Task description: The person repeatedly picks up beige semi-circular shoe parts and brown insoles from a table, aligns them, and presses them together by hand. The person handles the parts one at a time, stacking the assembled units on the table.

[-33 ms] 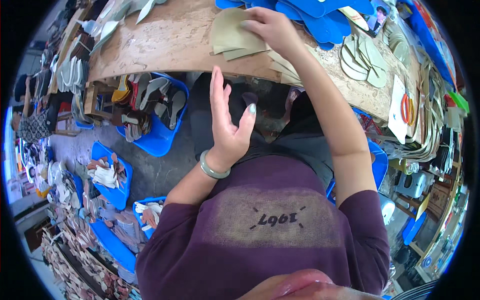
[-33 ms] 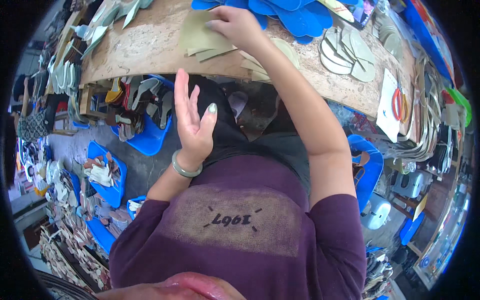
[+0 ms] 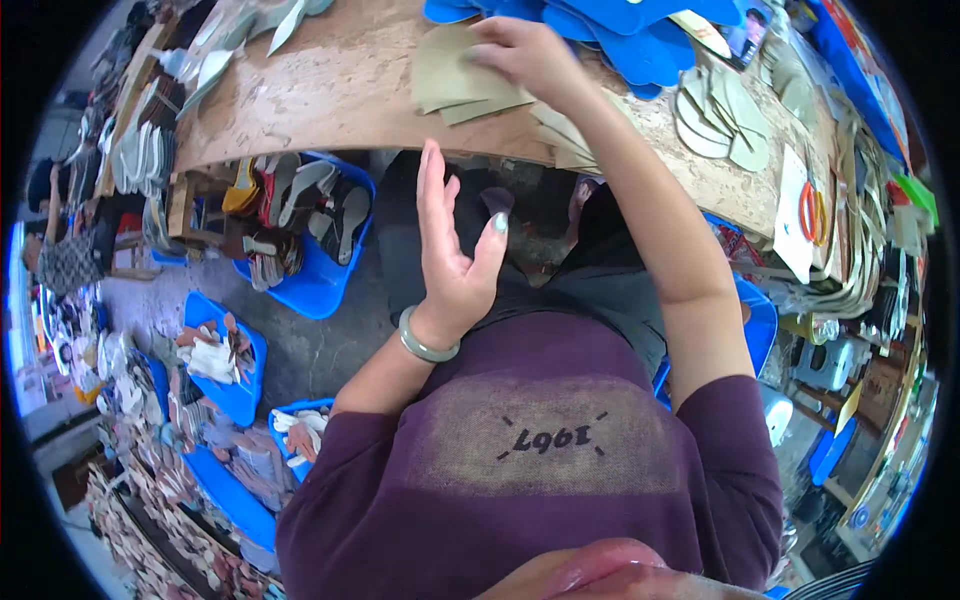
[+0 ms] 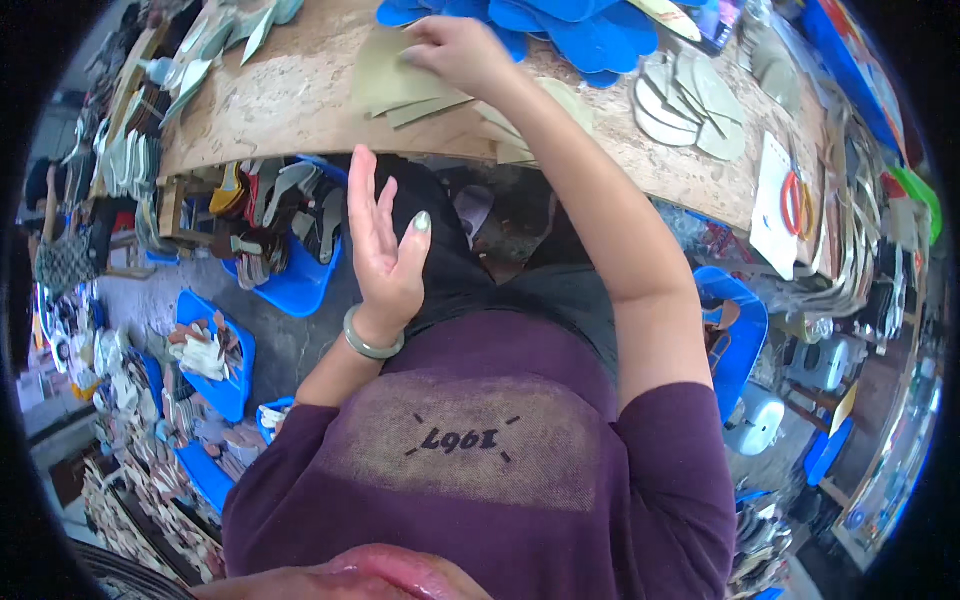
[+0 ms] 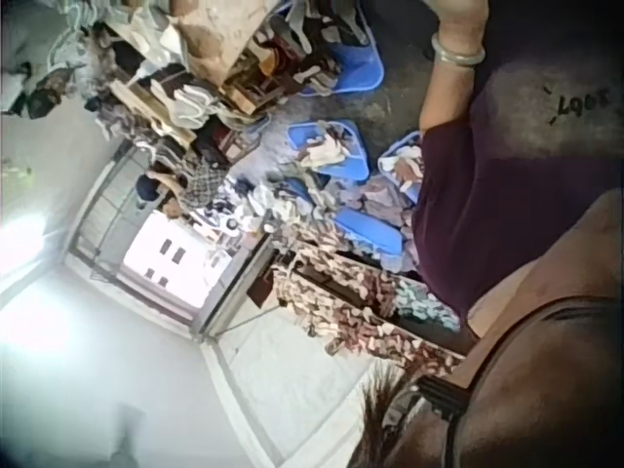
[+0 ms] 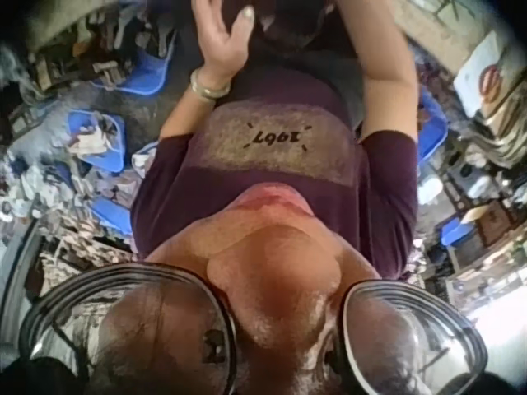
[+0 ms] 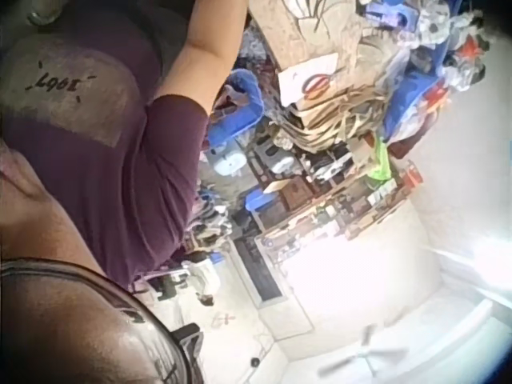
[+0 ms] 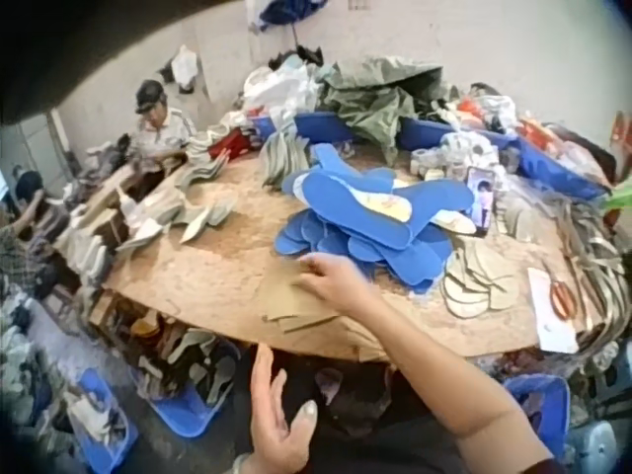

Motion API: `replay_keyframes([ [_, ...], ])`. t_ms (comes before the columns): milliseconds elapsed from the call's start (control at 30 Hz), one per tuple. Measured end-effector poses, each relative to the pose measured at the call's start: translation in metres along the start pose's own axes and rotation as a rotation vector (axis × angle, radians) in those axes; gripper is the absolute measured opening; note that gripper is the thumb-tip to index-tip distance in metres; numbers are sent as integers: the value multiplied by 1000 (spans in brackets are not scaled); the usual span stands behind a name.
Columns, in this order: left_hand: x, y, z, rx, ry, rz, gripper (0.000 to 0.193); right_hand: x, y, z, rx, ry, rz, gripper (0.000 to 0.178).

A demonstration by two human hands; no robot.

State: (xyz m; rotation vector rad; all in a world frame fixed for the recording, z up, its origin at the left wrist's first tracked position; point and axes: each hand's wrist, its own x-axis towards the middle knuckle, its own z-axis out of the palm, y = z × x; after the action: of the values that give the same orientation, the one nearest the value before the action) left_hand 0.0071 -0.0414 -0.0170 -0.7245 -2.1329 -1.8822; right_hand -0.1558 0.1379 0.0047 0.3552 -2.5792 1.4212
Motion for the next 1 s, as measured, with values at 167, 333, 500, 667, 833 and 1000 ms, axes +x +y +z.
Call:
replay_keyframes([
  [167, -9, 6, 4, -44, -65, -62, 61, 3, 12, 4, -311, 360, -360, 32],
  [333, -6, 7, 8, -88, -168, -50, 45, -70, 41, -95, -438, 556, -192, 31],
  [500, -2, 10, 32, -260, -249, -160, 26, -141, 110, -200, -812, 535, 248, 45],
  [667, 5, 13, 49, -369, -454, -254, 25, -169, 119, -210, -676, 413, 328, 52],
  [833, 10, 19, 69, -501, -538, -419, 25, -173, 112, -216, -452, 425, 402, 40],
  [1000, 22, 26, 86, -571, -626, -540, 29, -185, 138, -224, -370, 498, 329, 29],
])
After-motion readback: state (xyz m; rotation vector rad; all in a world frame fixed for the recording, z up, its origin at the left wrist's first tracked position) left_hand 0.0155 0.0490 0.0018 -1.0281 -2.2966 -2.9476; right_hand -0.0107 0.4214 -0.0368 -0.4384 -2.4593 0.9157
